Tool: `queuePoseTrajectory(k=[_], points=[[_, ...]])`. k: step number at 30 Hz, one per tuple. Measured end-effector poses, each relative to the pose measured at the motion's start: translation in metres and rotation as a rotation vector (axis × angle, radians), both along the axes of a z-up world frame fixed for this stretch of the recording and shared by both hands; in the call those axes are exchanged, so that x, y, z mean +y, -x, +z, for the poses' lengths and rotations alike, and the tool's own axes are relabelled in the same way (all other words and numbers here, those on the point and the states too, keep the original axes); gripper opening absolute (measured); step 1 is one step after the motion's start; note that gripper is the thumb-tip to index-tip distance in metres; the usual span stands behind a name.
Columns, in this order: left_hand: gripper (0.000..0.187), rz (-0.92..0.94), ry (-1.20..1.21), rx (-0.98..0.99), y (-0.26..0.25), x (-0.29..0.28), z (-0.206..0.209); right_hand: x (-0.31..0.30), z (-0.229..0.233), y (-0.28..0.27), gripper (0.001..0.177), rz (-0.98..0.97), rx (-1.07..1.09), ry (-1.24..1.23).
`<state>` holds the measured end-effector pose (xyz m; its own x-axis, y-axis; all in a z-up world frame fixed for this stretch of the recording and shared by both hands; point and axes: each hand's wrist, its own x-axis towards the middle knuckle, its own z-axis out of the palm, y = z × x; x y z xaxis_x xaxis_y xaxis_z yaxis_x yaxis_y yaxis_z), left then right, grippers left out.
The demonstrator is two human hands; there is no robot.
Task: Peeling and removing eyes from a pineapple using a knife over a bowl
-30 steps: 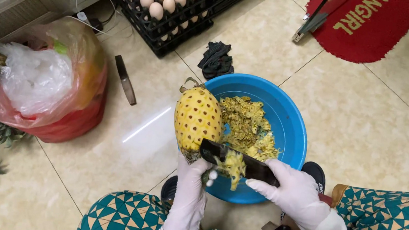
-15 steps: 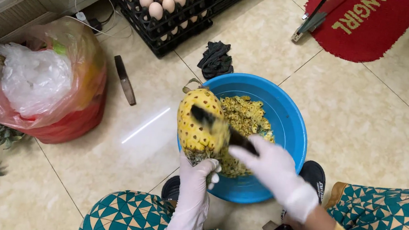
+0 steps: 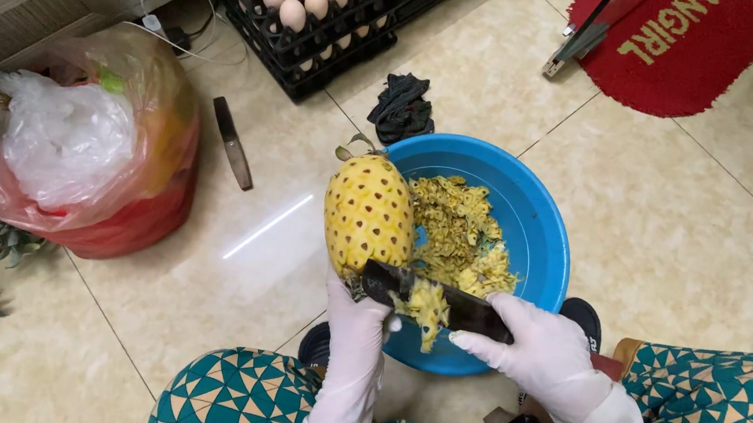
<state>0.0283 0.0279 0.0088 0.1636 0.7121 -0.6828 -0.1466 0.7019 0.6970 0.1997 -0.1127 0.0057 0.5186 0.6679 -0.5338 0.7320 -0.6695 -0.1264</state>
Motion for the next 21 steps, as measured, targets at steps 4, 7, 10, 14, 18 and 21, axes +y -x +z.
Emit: queuePoseTrajectory(k=[4,7,10,14,18,21], points=[[0.095,-0.007,-0.069,0.005,0.003,0.002,0.003,0.002,-0.003,0.004,0.08,0.06,-0.078,-0.067],[0.099,-0.031,-0.165,0.002,0.002,0.001,0.004,0.012,0.008,0.008,0.075,0.037,-0.061,-0.082],[0.105,-0.055,-0.261,0.002,0.003,0.003,0.012,0.028,0.018,0.013,0.077,0.014,-0.027,-0.075],[0.089,-0.018,-0.156,-0.007,0.004,0.01,0.01,0.042,0.013,0.014,0.072,0.056,0.023,-0.126],[0.096,-0.06,-0.233,0.059,0.006,0.014,0.025,0.058,0.036,0.024,0.071,0.028,0.085,-0.14],[0.089,-0.194,-0.169,0.037,0.004,0.004,0.047,0.089,0.064,0.028,0.07,-0.022,0.105,-0.115]])
